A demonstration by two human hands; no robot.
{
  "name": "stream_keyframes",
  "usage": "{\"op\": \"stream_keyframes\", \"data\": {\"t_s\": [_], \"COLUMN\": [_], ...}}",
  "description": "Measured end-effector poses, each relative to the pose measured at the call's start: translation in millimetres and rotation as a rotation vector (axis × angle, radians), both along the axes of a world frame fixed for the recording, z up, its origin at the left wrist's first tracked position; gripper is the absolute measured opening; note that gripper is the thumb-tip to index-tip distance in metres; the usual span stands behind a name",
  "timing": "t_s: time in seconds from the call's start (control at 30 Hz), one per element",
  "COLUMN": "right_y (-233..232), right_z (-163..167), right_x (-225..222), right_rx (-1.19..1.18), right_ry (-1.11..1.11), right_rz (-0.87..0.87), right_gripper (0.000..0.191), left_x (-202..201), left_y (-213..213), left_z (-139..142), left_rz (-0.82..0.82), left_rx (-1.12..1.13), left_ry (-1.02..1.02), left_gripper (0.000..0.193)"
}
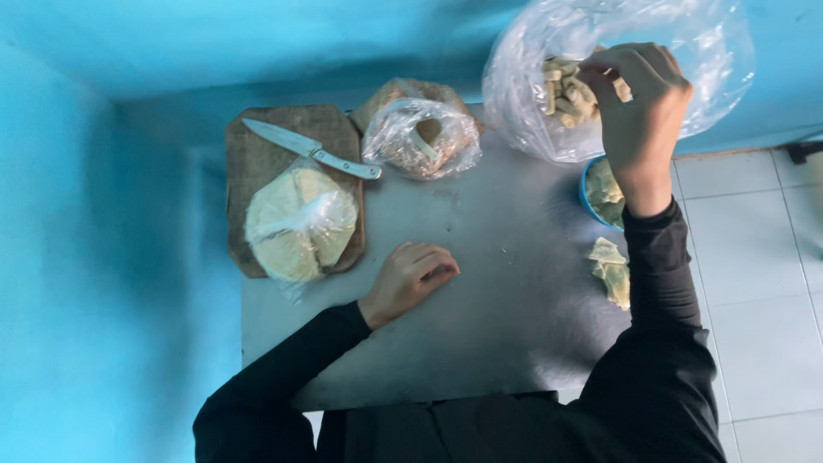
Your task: The person folds triangular dough wrappers at a stainless steel table, spooning filling from a plastic-wrapped container onto each wrapper, then pinching the wrapper edges closed and stacking the finished folded pastries in a pile. They briefly handle and close a plastic bag of dough pieces partway through.
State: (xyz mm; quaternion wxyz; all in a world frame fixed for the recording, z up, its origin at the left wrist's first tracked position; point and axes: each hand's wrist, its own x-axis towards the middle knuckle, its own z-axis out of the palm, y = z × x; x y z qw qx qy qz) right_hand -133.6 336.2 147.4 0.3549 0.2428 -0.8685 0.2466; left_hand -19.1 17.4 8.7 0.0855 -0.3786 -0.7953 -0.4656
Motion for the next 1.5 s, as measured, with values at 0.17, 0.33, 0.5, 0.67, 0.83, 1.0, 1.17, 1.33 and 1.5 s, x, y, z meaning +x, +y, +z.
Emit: {"op": "stream_keyframes", "data": {"t_s": [0.17, 0.33, 0.5, 0.67, 0.83, 1.0, 1.17, 1.33, 1.5], "right_y": [-18.7, -64.9, -133.5, -208.5, -247.7, -258.0, -254.0, -252.4, -250.6], "right_z": [9.5, 6.2, -5.5, -29.6, -42.3, -36.5, -10.2, 4.1, 12.3], "right_x": [1.9, 20.1, 41.4, 54.6, 47.1, 42.7, 50.6, 63.2, 66.7], "right_rx": [0.291, 0.392, 0.256, 0.232, 0.218, 0.177, 0.068, -0.025, -0.134], "right_ry": [0.036, 0.110, -0.195, -0.389, -0.289, -0.483, -0.443, -0.319, -0.213], "right_rz": [-0.374, -0.283, 0.136, 0.408, 0.566, 0.544, 0.677, 0.667, 0.587], "right_gripper": [0.018, 0.020, 0.014, 0.031, 0.050, 0.023, 0.017, 0.024, 0.015], "left_x": [5.0, 11.2, 9.1, 15.2, 21.5, -2.9, -34.7, -54.4, -25.7], "left_y": [-6.2, -28.5, -83.5, -140.8, -174.2, -191.4, -189.7, -175.2, -169.7], "left_z": [12.2, 45.7, 99.3, 146.0, 145.7, 114.0, 93.4, 108.5, 141.2], "left_rz": [-0.039, 0.082, 0.383, 0.545, 0.484, 0.591, 0.570, 0.284, 0.372], "left_rx": [-0.012, 0.005, 0.085, -0.106, -0.425, -0.351, -0.285, -0.312, -0.152], "left_ry": [0.134, 0.296, 0.315, 0.200, 0.099, 0.080, 0.096, -0.191, -0.412], "left_gripper": [0.013, 0.022, 0.021, 0.022, 0.041, 0.045, 0.056, 0.030, 0.029]}}
